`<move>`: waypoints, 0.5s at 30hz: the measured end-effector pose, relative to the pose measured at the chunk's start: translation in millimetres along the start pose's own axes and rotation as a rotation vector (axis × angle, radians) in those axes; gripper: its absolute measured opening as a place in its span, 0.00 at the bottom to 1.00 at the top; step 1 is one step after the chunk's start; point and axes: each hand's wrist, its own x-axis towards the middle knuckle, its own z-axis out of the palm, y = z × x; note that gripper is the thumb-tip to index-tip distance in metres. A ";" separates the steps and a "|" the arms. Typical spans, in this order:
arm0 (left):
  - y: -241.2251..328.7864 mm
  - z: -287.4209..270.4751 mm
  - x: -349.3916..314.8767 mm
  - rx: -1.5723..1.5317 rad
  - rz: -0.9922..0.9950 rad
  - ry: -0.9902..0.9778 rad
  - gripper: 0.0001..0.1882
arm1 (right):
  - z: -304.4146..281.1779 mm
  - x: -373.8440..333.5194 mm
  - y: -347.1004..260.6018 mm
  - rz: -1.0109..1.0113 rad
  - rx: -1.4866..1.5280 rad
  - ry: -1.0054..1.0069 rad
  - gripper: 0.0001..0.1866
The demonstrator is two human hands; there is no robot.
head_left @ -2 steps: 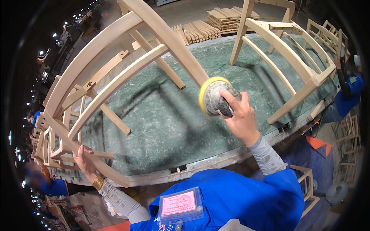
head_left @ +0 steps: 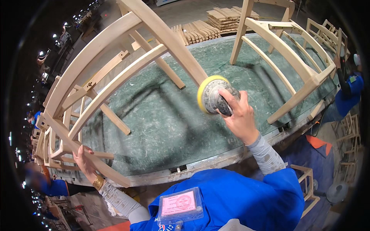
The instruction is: The person uses a handheld orbital sander to smooth the surfaces of wooden chair frames on a workbench. They repeatedly reposition the chairs to access different legs and rails, then continue sanding each section.
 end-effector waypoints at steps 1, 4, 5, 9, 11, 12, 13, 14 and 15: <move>-2.4 -1.1 0.1 -0.005 -0.004 -0.007 0.15 | -0.5 0.5 0.1 -0.007 -0.006 0.002 0.40; -8.6 -2.5 -1.2 -0.015 -0.008 -0.020 0.15 | -4.5 -13.3 4.7 -0.014 0.004 -0.007 0.41; -9.1 -1.7 -1.0 -0.015 -0.003 -0.020 0.15 | -3.6 -12.4 4.4 -0.008 -0.001 -0.010 0.41; -4.0 0.0 2.0 -0.013 -0.014 -0.009 0.15 | 2.6 4.6 -2.5 -0.022 0.008 0.006 0.40; -5.7 -1.4 -1.8 -0.018 -0.002 -0.031 0.15 | 1.7 9.9 -4.1 -0.023 0.023 0.001 0.39; -6.3 -2.4 -4.4 -0.021 0.003 -0.042 0.15 | 0.6 6.3 -3.6 -0.018 0.013 -0.010 0.39; -7.0 0.3 -7.7 -0.023 0.005 -0.045 0.14 | -1.1 -0.9 -2.6 -0.014 -0.002 -0.021 0.39; -7.2 3.4 -11.2 -0.025 0.010 -0.046 0.13 | -2.1 -7.1 -1.5 -0.014 -0.014 -0.030 0.39; -6.8 6.6 -11.8 -0.029 0.016 -0.047 0.12 | -4.4 -14.1 0.5 -0.007 -0.012 -0.027 0.39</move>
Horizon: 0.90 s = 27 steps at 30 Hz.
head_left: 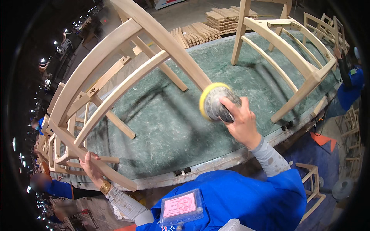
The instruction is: The person uses a handheld orbital sander to smooth the surfaces of wooden chair frames on a workbench. They repeatedly reposition the chairs to access different legs and rails, then continue sanding each section.
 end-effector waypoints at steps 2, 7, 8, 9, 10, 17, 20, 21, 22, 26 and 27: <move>1.7 -0.9 0.5 0.016 0.002 0.009 0.12 | -3.3 -9.8 3.3 0.007 0.018 0.004 0.39; 3.8 -8.2 8.7 0.036 0.002 0.031 0.15 | 4.1 23.1 -3.0 -0.022 0.019 0.052 0.39; 4.2 -5.9 7.8 0.031 0.007 0.022 0.15 | 5.1 30.6 -5.4 -0.031 0.031 0.061 0.40; 5.1 -3.5 7.1 0.026 0.013 0.012 0.15 | 4.5 37.4 -6.3 -0.034 0.032 0.071 0.40; 6.1 -1.3 3.5 0.038 0.010 0.013 0.13 | 3.6 43.0 -6.7 -0.038 0.030 0.073 0.39; 6.8 3.9 -2.3 0.047 0.008 0.009 0.14 | -6.8 -17.7 14.4 0.112 -0.001 0.018 0.36; 7.0 7.7 3.7 0.039 0.014 0.034 0.13 | -20.3 -43.5 33.1 0.192 -0.025 0.002 0.34; 7.6 1.0 6.5 0.033 0.018 0.034 0.13 | -22.7 -45.7 35.7 0.183 -0.016 0.017 0.34; 9.1 2.0 9.5 0.031 0.009 0.026 0.14 | -24.4 -50.5 36.3 0.187 -0.013 0.025 0.34; 10.0 4.3 9.6 0.069 -0.016 0.045 0.16 | -17.7 -52.2 25.2 0.170 0.030 0.052 0.35; 11.2 2.2 9.0 0.079 -0.021 0.045 0.17 | -12.8 -48.4 20.1 0.158 0.029 0.042 0.36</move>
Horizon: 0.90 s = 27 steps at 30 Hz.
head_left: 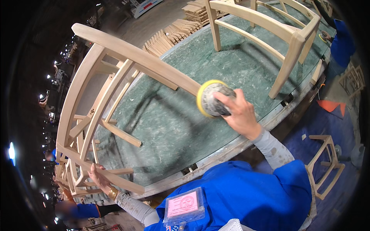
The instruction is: The person uses a handheld orbital sander to smooth the surfaces of wooden chair frames on a workbench. They repeatedly reposition the chairs to access different legs and rails, then continue sanding each section.
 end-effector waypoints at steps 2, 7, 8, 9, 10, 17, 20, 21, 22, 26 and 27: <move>1.6 1.5 0.2 -0.003 0.005 0.008 0.17 | 11.6 13.0 -9.3 -0.046 -0.010 -0.004 0.39; 0.3 2.6 1.1 -0.051 0.002 -0.001 0.16 | 19.4 15.7 -9.6 -0.081 -0.050 -0.003 0.40; 0.4 1.9 1.3 -0.046 0.007 -0.005 0.16 | 20.2 11.8 -6.9 -0.084 -0.040 -0.008 0.40; 0.5 1.1 1.4 -0.041 0.012 -0.008 0.16 | 20.7 11.0 -5.6 -0.088 -0.030 -0.012 0.41; -0.2 4.2 0.8 -0.051 0.011 0.002 0.16 | 19.8 15.5 -6.4 -0.092 -0.032 -0.011 0.41; 6.2 11.9 -4.3 -0.011 0.029 0.003 0.16 | 14.2 14.6 -3.9 -0.055 -0.045 -0.031 0.40; 6.6 13.4 -6.0 -0.003 0.015 0.003 0.16 | 1.0 -12.1 7.2 0.012 -0.071 -0.067 0.37; 5.3 14.6 -7.5 -0.007 0.012 0.003 0.16 | -4.9 -21.1 12.2 0.031 -0.081 -0.073 0.37; 5.3 11.6 -5.2 -0.012 0.013 -0.004 0.16 | -9.3 -27.7 16.3 0.053 -0.085 -0.080 0.36; 4.1 5.9 2.0 -0.031 0.013 -0.018 0.16 | -14.2 -38.5 22.3 0.074 -0.058 -0.036 0.36; 3.8 4.9 3.1 -0.035 0.011 -0.015 0.17 | -14.3 -37.1 19.8 0.054 -0.041 -0.007 0.37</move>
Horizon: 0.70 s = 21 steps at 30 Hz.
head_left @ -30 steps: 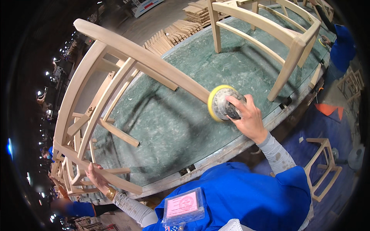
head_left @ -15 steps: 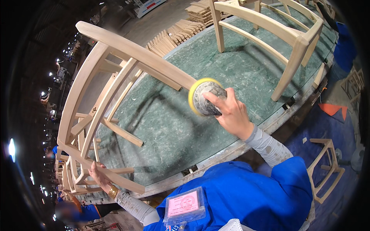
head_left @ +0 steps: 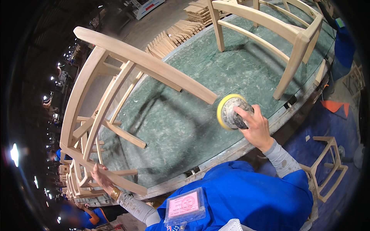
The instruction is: The person uses a handheld orbital sander to smooth the surfaces of wooden chair frames on a workbench. They repeatedly reposition the chairs to access different legs and rails, then continue sanding each section.
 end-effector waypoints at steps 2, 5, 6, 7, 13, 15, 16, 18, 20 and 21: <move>-2.5 5.9 0.1 -0.022 -0.008 0.006 0.17 | 1.1 8.0 -8.0 -0.027 0.019 0.035 0.37; -1.8 0.1 -0.5 -0.041 -0.022 0.035 0.16 | 10.6 25.8 -20.4 -0.053 0.061 0.041 0.37; -0.9 -2.9 1.8 -0.043 -0.041 0.042 0.16 | 17.2 28.5 -22.4 -0.049 0.075 0.041 0.37; 0.5 -4.9 5.4 -0.054 -0.061 0.049 0.15 | 22.4 33.7 -24.4 -0.051 0.084 0.043 0.37; -2.0 -3.0 5.2 -0.047 0.011 -0.024 0.17 | 17.7 25.7 -26.6 -0.024 -0.014 -0.002 0.36; -3.2 -4.6 2.7 -0.050 -0.005 -0.035 0.17 | 8.4 11.5 -20.3 0.034 -0.021 -0.043 0.36; -4.9 -6.5 0.4 -0.045 0.001 -0.019 0.18 | 3.0 2.4 -15.6 0.061 -0.024 -0.069 0.36; -3.9 -4.0 -2.1 -0.050 0.004 -0.020 0.19 | -4.2 -17.2 -4.8 0.103 -0.054 -0.080 0.37; 3.1 -0.3 -1.9 -0.063 0.032 -0.018 0.19 | -5.2 -26.6 -2.1 0.119 -0.042 -0.050 0.38; 6.3 0.7 -1.8 -0.071 0.045 -0.017 0.20 | -5.9 -29.2 -3.2 0.119 -0.021 -0.026 0.39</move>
